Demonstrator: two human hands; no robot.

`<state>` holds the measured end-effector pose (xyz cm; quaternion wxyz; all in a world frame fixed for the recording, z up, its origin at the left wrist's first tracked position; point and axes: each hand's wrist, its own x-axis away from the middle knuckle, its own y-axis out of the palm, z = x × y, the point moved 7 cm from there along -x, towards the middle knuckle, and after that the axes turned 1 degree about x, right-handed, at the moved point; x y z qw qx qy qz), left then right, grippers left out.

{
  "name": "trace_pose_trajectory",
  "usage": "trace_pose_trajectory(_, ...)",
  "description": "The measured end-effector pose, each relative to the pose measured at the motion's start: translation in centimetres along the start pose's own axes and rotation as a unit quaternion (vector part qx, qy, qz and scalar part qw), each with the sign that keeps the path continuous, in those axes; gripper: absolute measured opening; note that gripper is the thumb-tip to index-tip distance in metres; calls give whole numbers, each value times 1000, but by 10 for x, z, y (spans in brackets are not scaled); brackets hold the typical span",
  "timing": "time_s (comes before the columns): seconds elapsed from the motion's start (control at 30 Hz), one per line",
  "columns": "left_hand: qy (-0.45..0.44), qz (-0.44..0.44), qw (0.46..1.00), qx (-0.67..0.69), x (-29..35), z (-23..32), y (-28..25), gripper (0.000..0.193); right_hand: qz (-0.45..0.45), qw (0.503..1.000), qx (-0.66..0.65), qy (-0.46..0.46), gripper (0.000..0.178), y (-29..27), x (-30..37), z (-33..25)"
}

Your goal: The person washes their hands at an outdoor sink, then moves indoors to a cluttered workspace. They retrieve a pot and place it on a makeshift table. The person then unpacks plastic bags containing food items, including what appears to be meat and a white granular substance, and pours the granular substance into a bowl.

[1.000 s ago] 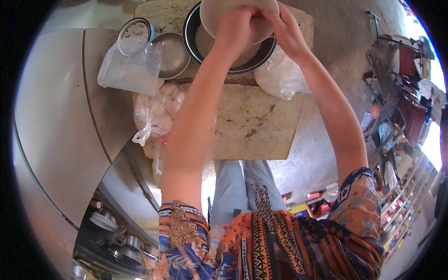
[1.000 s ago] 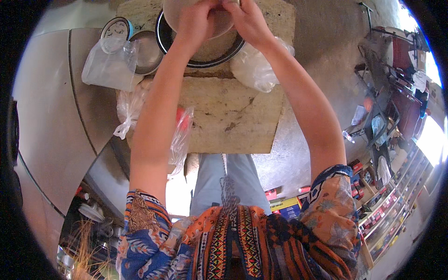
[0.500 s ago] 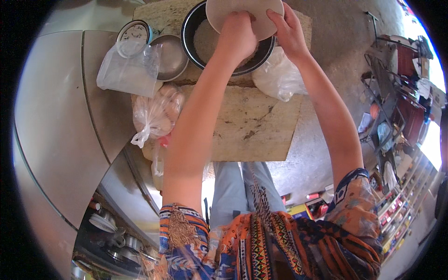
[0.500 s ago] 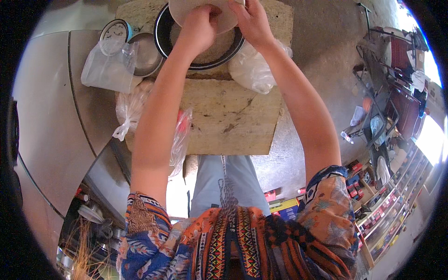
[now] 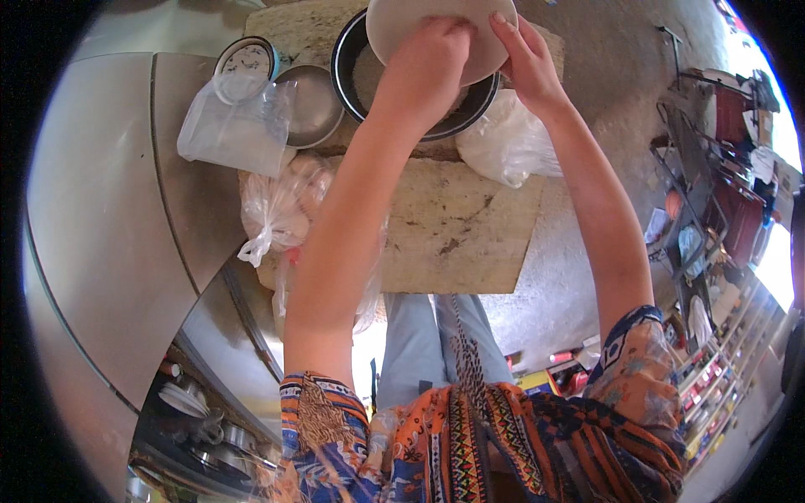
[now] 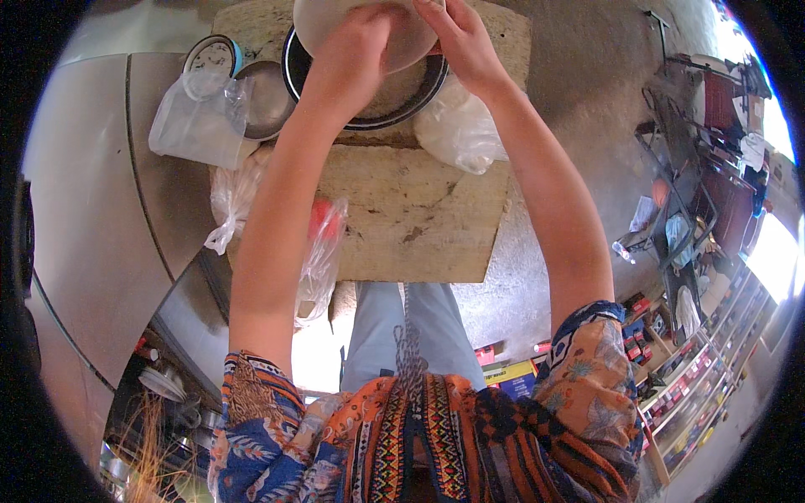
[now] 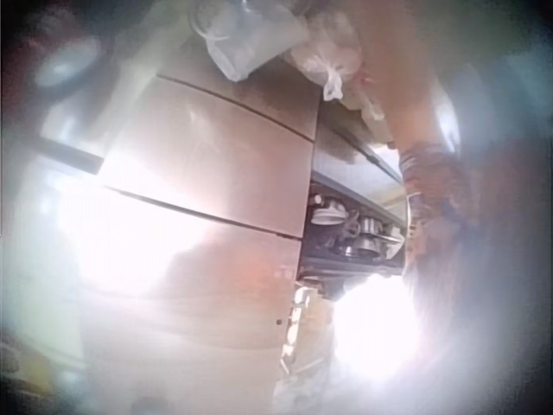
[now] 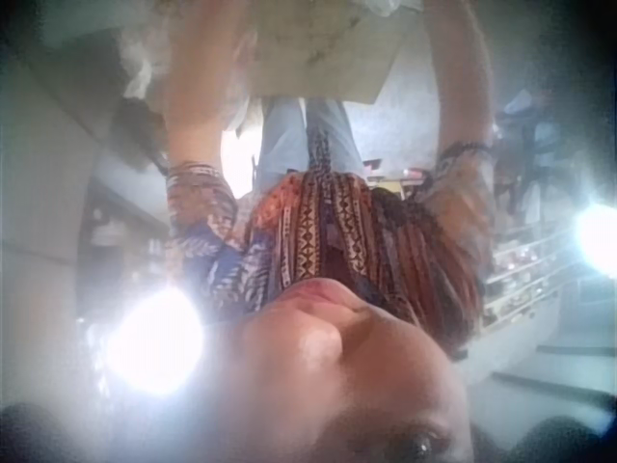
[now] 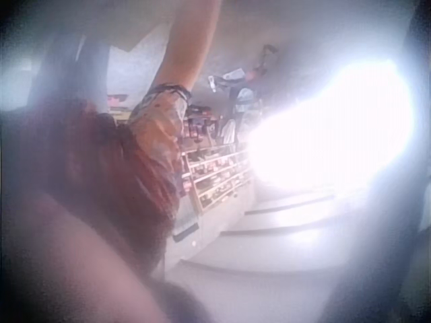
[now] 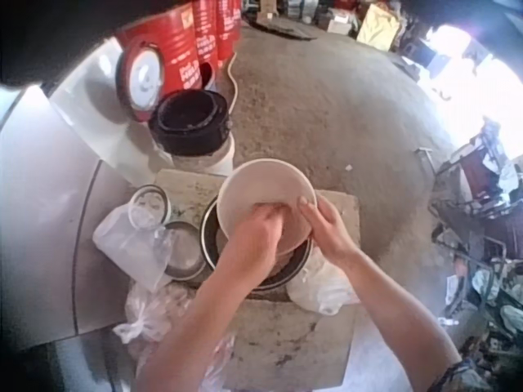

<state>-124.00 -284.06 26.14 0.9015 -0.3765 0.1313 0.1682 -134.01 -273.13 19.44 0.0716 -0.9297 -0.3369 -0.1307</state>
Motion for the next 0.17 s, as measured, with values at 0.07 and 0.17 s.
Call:
trace_pose_trajectory(0.07,25,45,998,-36,-5,5,-8,36,-4,999,-32,-33,37,11,3,-13)
trace_pose_trajectory(0.17,47,-48,982,-179,-2,-8,19,52,-5,998,-34,-46,40,17,6,-21)
